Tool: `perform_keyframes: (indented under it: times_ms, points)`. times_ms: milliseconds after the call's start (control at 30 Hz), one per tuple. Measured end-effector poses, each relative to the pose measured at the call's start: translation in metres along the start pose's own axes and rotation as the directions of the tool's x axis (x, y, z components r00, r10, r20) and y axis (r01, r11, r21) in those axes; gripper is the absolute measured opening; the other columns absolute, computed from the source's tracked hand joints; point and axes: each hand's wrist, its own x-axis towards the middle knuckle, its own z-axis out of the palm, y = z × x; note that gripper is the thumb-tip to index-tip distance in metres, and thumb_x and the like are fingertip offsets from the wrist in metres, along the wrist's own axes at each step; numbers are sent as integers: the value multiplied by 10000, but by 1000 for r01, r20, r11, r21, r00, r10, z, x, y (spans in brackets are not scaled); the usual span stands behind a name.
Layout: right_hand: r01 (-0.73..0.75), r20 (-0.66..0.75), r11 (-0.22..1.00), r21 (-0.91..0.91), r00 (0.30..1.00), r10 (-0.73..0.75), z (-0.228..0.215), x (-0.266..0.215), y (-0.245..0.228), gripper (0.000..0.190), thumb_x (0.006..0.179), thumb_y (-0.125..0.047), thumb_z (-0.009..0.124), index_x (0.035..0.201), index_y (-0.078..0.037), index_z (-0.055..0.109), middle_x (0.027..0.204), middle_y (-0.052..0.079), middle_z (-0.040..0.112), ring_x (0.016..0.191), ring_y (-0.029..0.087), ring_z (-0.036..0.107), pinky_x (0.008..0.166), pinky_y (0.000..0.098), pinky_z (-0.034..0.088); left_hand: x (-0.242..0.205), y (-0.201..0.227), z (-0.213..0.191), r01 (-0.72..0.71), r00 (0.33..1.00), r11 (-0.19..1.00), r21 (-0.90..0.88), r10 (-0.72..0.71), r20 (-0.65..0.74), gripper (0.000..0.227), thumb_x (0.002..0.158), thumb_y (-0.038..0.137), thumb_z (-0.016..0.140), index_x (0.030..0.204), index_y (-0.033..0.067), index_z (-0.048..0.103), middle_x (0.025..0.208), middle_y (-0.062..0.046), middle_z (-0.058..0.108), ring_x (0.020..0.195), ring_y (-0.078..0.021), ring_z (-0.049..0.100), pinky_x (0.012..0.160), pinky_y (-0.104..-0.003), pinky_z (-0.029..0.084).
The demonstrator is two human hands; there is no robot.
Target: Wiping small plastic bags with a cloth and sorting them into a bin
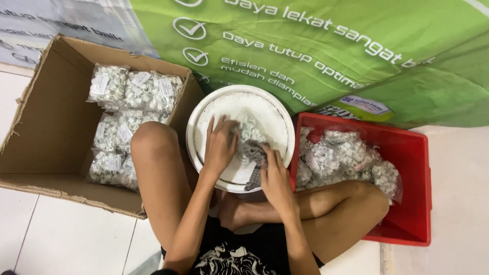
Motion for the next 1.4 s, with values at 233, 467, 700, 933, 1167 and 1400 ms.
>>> perform_keyframes:
  times_ms: [233,467,700,933,1167,1400]
  points:
    - [95,-100,991,95,991,-85,4,-12,-1,475,1076,34,523,1523,-88,627,1342,179,714,1278,446,714,981,561,615,26,-14,21,-62,986,994,-91,75,148,312,1054,68,676,1329,146,799,1434,-77,763,1575,-359,484,1383,-574,97]
    - [165,-266,986,37,952,-149,60,31,15,845,930,232,588,1700,-67,407,1662,309,372,1562,552,362,1239,681,375,14,5,14,-112,987,972,-207,133,89,561,941,-176,595,1458,29,669,1526,-186,664,1613,-438,368,1398,-531,142]
    - [139,-287,976,-166,940,-183,79,88,35,821,955,246,600,1694,-56,406,1675,257,389,1617,469,332,1292,559,404,19,-12,15,-114,974,968,-225,154,167,529,919,-239,509,1422,-106,605,1491,-264,639,1612,-444,371,1409,-510,138]
    - [130,-303,969,-208,934,-191,75,154,56,733,953,212,644,1620,-39,472,1592,235,501,1568,454,430,1226,550,514,20,-7,16,-112,976,967,-229,151,158,407,990,-166,527,1384,-105,608,1433,-302,639,1587,-470,387,1409,-528,135]
    - [121,-250,980,-159,955,-159,67,135,54,671,986,158,637,1607,-54,497,1630,204,500,1586,429,412,1230,542,502,17,-11,26,-69,991,965,-254,95,95,320,1101,-43,465,1370,-10,636,1353,-224,695,1517,-404,519,1400,-522,188]
    - [108,-214,990,-94,969,-126,43,65,21,723,1035,143,537,1709,-39,348,1743,283,348,1597,456,352,1234,560,477,15,-2,18,-95,991,970,-226,114,71,324,1163,61,453,1418,-68,606,1427,-280,656,1522,-465,490,1378,-548,213]
